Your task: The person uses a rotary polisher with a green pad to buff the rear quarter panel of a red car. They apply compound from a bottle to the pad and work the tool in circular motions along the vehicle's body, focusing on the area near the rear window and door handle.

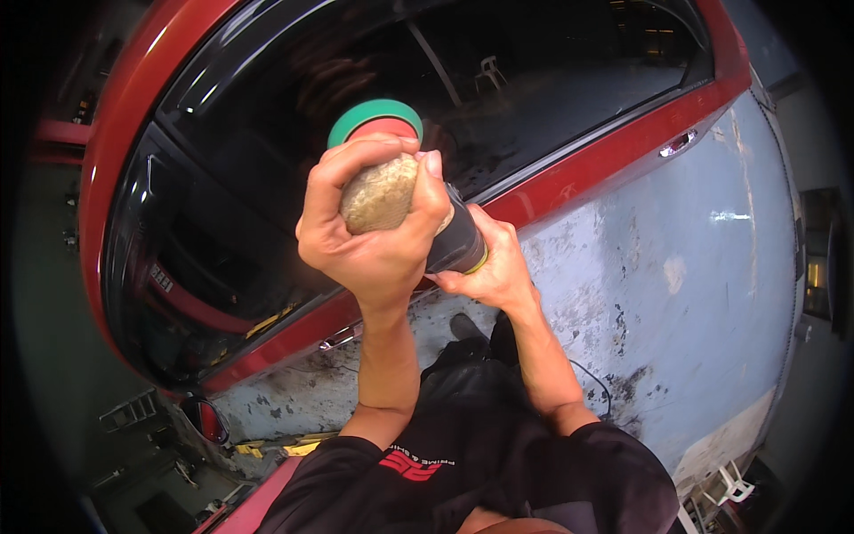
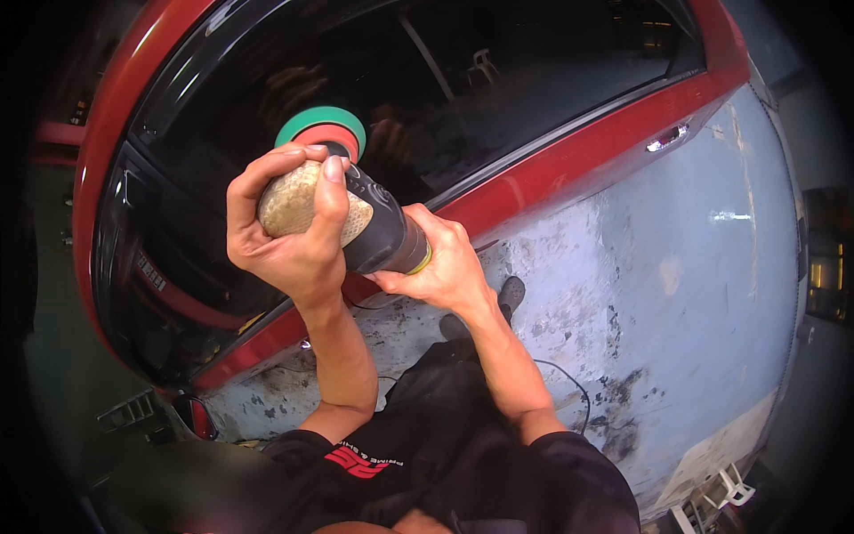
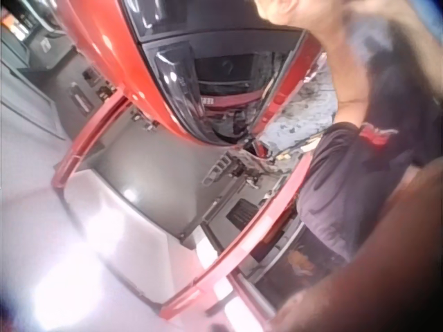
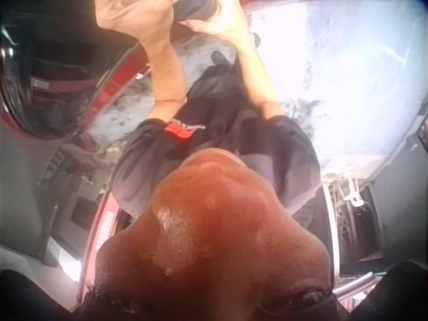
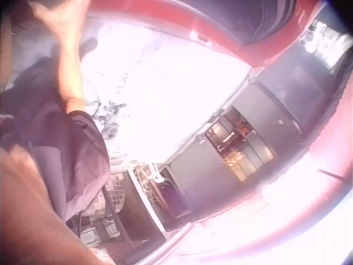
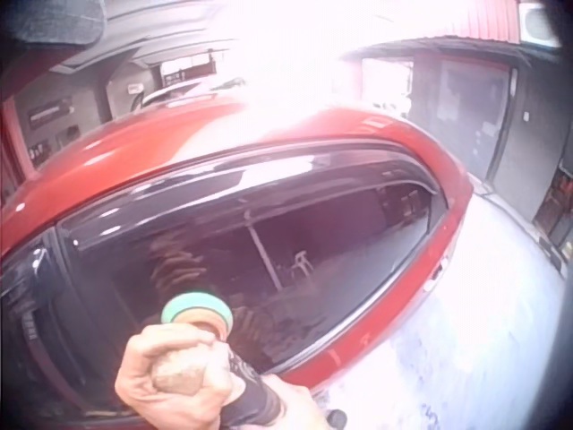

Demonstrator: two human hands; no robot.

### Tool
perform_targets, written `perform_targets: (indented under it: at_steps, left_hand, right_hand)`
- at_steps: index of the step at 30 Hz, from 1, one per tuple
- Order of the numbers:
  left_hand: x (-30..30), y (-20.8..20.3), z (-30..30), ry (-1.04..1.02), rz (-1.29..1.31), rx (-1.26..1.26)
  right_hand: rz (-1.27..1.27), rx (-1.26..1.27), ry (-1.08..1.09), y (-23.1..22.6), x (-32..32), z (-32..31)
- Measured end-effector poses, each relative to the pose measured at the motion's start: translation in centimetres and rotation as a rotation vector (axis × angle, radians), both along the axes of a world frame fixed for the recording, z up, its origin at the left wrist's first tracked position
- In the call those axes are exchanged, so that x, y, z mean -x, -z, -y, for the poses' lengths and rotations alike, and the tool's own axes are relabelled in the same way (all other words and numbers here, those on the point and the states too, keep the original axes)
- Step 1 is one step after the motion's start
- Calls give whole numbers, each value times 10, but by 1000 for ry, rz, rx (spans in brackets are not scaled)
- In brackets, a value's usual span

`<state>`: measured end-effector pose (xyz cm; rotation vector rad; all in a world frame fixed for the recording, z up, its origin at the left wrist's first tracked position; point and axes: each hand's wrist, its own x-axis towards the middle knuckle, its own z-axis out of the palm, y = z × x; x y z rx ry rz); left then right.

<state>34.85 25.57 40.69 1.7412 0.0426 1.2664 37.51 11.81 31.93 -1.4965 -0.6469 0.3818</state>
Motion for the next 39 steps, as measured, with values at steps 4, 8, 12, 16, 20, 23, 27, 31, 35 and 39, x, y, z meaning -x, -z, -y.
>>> perform_targets:
  at_steps: [4,8,12,16,20,23,27,31,35,39]
  left_hand:
    - [-11,1,9,43,2,48]
    - [-26,0,23,34,-30,-3]
    - [-40,3,34,29,-2,-42]
    - [-56,5,45,-11,20,-66]
    - [-74,13,62,-3,15,-58]
    - [-86,18,77,7,10,-83]
    - [-86,26,85,52,-3,-74]
    - [-78,33,80,90,2,-103]
    - [-61,42,70,105,-1,-145]
    - [-47,55,62,125,1,-156]
  right_hand:
    - [-15,13,-17,1,-12,10]
    - [-15,-4,15,3,-24,21]
    - [-12,-33,13,14,-39,33]
    - [-13,-47,27,19,-52,43]
    - [-101,-31,25,34,-62,60]
    - [-65,-150,97,56,-65,68]
    - [-97,-270,152,61,-57,66]
    - [-121,-300,189,70,-41,58]
    - [-82,-253,248,87,-23,50]
    - [-22,-256,263,94,-9,40]
